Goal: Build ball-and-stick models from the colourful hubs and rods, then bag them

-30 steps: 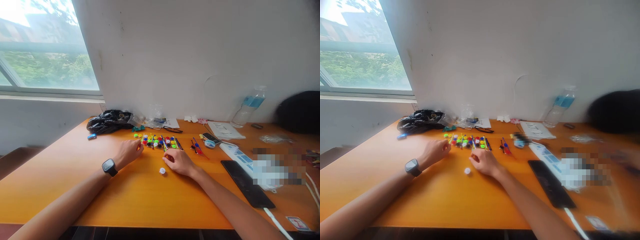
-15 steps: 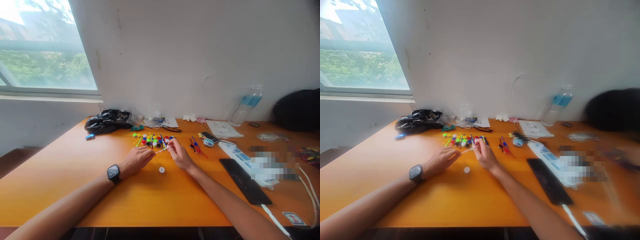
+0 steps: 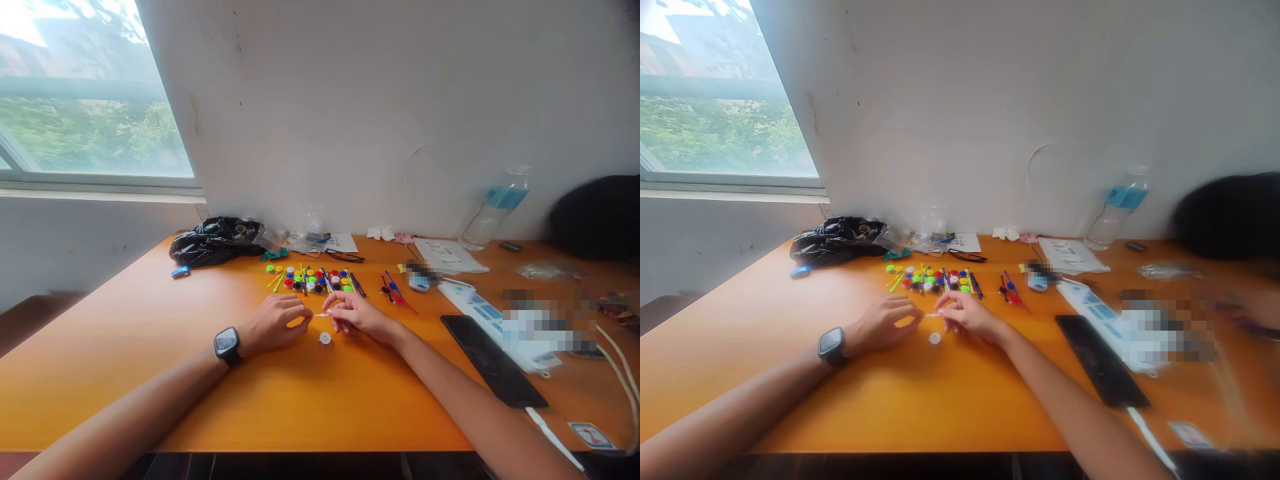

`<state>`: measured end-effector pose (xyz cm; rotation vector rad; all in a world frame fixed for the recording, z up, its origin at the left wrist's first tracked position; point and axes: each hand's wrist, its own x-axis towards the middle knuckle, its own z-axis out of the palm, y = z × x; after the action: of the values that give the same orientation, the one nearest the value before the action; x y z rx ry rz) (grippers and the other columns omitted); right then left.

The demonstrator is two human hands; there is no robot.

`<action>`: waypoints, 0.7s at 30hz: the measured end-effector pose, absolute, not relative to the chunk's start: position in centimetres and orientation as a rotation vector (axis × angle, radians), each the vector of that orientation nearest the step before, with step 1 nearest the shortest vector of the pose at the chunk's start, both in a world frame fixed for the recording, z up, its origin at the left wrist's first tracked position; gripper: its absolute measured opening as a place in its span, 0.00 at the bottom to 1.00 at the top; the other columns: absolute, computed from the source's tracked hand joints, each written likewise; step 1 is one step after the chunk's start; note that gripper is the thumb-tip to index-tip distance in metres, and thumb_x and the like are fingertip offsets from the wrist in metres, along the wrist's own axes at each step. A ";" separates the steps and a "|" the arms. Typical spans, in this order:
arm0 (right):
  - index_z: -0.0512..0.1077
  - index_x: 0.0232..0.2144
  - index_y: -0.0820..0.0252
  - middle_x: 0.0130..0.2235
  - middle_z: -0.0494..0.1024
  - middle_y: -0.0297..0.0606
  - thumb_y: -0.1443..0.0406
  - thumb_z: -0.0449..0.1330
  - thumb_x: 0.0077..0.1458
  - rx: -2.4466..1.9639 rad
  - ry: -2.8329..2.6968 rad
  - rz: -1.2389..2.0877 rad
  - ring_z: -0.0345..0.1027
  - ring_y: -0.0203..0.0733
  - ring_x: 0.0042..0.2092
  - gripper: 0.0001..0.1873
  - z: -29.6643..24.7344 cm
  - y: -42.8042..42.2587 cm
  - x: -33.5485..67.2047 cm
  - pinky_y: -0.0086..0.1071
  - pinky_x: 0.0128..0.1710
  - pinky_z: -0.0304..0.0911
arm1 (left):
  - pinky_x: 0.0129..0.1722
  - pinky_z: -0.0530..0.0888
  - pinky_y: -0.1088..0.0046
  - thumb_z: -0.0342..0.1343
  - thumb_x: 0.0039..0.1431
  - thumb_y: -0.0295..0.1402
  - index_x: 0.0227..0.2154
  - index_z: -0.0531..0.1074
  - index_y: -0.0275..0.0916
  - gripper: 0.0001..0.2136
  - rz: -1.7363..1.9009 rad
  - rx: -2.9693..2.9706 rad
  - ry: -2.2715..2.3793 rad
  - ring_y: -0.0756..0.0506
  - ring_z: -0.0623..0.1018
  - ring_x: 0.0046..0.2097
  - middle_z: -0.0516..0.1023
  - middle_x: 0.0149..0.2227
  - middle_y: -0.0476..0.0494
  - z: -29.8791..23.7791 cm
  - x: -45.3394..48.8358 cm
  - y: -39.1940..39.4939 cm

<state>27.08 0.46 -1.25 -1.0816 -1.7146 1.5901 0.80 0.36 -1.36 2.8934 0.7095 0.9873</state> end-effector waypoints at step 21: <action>0.75 0.36 0.61 0.27 0.75 0.31 0.50 0.70 0.57 -1.123 -1.877 1.632 0.63 0.30 0.21 0.20 -1.8 0.2 27.2 0.25 0.19 0.55 | 0.32 0.70 0.72 0.53 0.73 0.37 0.36 0.78 0.41 0.11 0.708 2.825 0.725 0.48 0.78 0.33 0.78 0.33 0.44 -2.1 2.3 -0.3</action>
<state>27.16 0.17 -1.77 -1.1226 -1.8769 1.6318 2.29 -0.31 -2.11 2.8246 0.7248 0.7084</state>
